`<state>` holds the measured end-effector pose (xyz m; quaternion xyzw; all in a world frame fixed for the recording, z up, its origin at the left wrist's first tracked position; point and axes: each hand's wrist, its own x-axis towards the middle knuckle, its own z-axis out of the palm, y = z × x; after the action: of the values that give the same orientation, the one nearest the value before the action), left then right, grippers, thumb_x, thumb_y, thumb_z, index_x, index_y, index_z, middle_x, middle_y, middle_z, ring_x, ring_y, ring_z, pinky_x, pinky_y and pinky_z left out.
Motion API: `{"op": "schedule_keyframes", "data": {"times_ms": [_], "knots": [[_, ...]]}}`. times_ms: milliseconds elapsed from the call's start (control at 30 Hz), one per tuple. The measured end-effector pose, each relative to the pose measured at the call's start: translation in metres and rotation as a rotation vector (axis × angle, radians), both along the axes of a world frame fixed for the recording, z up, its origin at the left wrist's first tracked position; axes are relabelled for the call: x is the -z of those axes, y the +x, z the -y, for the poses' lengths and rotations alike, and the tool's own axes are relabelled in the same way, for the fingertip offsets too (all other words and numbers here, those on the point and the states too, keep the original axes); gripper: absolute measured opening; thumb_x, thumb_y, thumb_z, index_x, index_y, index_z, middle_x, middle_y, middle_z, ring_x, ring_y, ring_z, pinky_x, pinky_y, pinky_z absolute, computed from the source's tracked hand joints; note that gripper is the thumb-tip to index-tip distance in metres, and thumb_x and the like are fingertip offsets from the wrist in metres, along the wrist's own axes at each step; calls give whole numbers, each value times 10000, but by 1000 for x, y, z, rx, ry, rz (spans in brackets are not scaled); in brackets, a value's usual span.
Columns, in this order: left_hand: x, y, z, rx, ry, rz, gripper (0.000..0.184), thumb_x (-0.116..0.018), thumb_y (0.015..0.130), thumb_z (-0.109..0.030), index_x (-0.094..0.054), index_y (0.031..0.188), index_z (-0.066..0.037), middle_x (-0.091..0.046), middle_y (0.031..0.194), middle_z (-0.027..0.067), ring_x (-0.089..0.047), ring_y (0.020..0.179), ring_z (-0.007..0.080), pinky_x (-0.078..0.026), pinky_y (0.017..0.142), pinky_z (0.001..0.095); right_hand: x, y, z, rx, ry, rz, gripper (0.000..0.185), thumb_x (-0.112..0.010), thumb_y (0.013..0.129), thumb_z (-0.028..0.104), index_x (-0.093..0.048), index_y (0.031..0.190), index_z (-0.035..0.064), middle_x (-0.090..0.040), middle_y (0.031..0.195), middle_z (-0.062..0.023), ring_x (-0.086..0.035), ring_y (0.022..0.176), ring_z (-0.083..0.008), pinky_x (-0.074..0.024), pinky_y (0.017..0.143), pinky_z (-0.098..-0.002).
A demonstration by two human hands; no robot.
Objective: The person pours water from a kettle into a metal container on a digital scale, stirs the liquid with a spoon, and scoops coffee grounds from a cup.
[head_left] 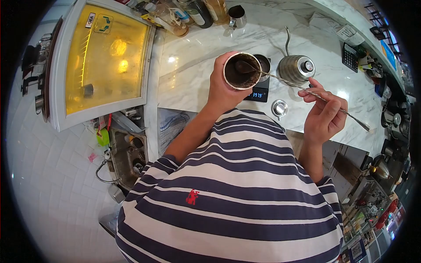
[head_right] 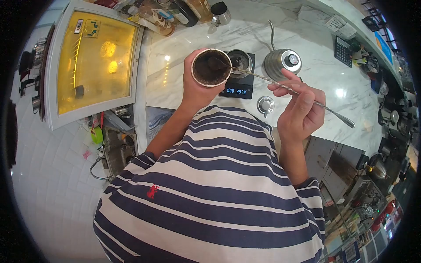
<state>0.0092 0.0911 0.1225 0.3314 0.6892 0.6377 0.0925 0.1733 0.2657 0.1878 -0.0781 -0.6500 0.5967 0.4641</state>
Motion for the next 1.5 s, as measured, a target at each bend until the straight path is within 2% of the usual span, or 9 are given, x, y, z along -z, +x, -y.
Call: {"op": "schedule_keyframes", "data": {"times_ms": [67, 567, 667, 767, 867, 1067, 1167, 1233, 1500], "knots": [[0, -1, 1, 27, -17, -52, 908, -886, 697, 39, -394, 1455, -44, -576, 1349, 132, -613, 1250, 226, -492, 1088, 356, 0, -2, 1, -7, 6, 0, 317, -393, 1153, 278, -543, 1070, 11, -702, 837, -185, -736, 733, -308, -508, 1038, -625], [3, -1, 3, 36, 17, -85, 910, -877, 696, 52, -379, 1454, -33, -565, 1389, 154, -608, 1270, 245, -501, 1089, 369, -1, -4, -1, -96, -49, 9, 326, -429, 1145, 287, -558, 1048, 4, -692, 846, -168, -722, 716, -294, -498, 1049, -614], [5, 2, 1, 7, 64, -30, 901, -889, 626, 22, -457, 1413, -64, -607, 1371, 139, -633, 1242, 272, -497, 1079, 363, -1, -3, 0, -99, -78, 9, 322, -423, 1148, 278, -557, 1044, 4, -690, 831, -169, -722, 718, -292, -501, 1047, -609], [2, 2, 3, 51, 13, -84, 914, -891, 692, 36, -393, 1456, -29, -577, 1385, 151, -614, 1269, 242, -503, 1083, 367, 0, -5, 0, -106, -114, 8, 316, -405, 1153, 259, -554, 1031, 8, -686, 815, -168, -722, 720, -291, -516, 1035, -597], [-2, 3, 4, 28, -41, -106, 894, -911, 681, 9, -436, 1438, -26, -604, 1360, 145, -632, 1247, 248, -511, 1069, 364, 4, -6, 1, -81, -212, 18, 320, -395, 1158, 252, -550, 1016, 10, -680, 798, -163, -723, 724, -294, -535, 1018, -575], [2, 1, 7, 8, -104, -223, 897, -898, 586, -9, -521, 1395, -98, -610, 1354, 130, -567, 1260, 360, -450, 1085, 440, 13, -5, -9, -32, -509, 38, 331, -417, 1154, 269, -554, 1009, 4, -663, 744, -153, -724, 725, -320, -562, 980, -545], [1, -1, 9, 1, -150, -315, 878, -930, 661, -33, -484, 1418, -32, -628, 1331, 155, -662, 1206, 280, -527, 1042, 372, 17, -3, -17, 11, -604, 32, 319, -433, 1147, 263, -559, 1011, 3, -651, 709, -147, -723, 716, -334, -565, 971, -547], [2, 0, 12, -43, -178, -306, 876, -924, 669, -28, -482, 1425, -29, -631, 1324, 154, -661, 1207, 273, -529, 1036, 369, 15, 4, -25, 64, -631, 39, 310, -444, 1141, 258, -562, 1013, 1, -645, 692, -145, -721, 710, -340, -565, 970, -548], [23, -3, 27, -185, -165, -109, 846, -876, 724, 20, -446, 1451, -27, -639, 1294, 133, -653, 1199, 224, -525, 1033, 350, 11, 14, -50, 217, -377, 63, 293, -419, 1145, 224, -543, 1022, -10, -672, 738, -160, -736, 749, -332, -557, 1009, -557]]}}
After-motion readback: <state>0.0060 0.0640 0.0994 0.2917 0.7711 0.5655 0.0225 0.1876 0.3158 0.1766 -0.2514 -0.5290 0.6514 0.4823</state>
